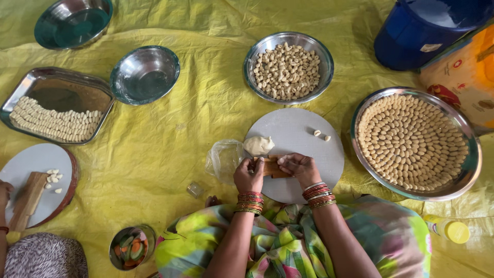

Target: The person sits on the floor and uses a wooden grooved tool to press small pieces of dough, creating ridged shapes. They place the shaped pieces onto a large metal tray. Another person is visible on the left, also shaping dough.

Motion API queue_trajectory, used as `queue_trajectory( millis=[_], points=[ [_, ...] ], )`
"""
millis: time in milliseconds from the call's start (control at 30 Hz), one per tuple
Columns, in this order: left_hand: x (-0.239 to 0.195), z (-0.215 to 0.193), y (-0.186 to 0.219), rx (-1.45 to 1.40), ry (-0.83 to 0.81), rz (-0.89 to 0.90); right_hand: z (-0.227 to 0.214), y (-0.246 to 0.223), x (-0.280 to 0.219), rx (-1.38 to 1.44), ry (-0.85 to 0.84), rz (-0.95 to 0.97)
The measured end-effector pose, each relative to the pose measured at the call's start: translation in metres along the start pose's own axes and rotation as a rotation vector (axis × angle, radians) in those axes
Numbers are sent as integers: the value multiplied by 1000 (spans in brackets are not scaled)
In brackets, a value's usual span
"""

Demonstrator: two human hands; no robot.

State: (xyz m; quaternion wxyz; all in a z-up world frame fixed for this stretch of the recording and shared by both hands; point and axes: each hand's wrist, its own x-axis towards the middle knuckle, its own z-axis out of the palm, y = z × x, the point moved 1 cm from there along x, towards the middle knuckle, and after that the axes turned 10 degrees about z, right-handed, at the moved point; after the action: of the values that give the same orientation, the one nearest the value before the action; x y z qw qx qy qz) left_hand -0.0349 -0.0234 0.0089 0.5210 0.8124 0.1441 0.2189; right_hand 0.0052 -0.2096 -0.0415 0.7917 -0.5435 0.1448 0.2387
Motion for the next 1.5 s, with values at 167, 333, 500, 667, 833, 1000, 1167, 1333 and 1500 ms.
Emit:
queue_trajectory(
  millis=[167, 333, 500, 667, 833, 1000, 1167, 1333, 1500],
  points=[
    [0, -1, 6, 4, -12, -26, 12, 6, -1, -312, 69, -80],
    [1, 0, 9, 19, -1, -11, 19, 4, -5, -374, 121, -109],
    [2, -1, 8, 32, 8, -4, 21, 1, -7, -318, 76, -168],
    [2, -2, 9, 25, 19, -9, 16, 2, -4, -365, 154, -131],
    [3, -2, 4, 52, 4, -26, 10, 5, 2, -326, 161, -126],
    [3, -2, -1, 52, -1, -9, 3, 6, 5, -338, 183, -113],
    [4, 0, -5, 66, -18, -31, -5, 6, 6, -320, 177, -125],
    [4, -1, -8, 66, -10, -25, -13, 7, 10, -289, 154, -97],
    [5, -1, -9, 84, -26, -31, -19, 6, 11, -303, 173, -78]
  ],
)
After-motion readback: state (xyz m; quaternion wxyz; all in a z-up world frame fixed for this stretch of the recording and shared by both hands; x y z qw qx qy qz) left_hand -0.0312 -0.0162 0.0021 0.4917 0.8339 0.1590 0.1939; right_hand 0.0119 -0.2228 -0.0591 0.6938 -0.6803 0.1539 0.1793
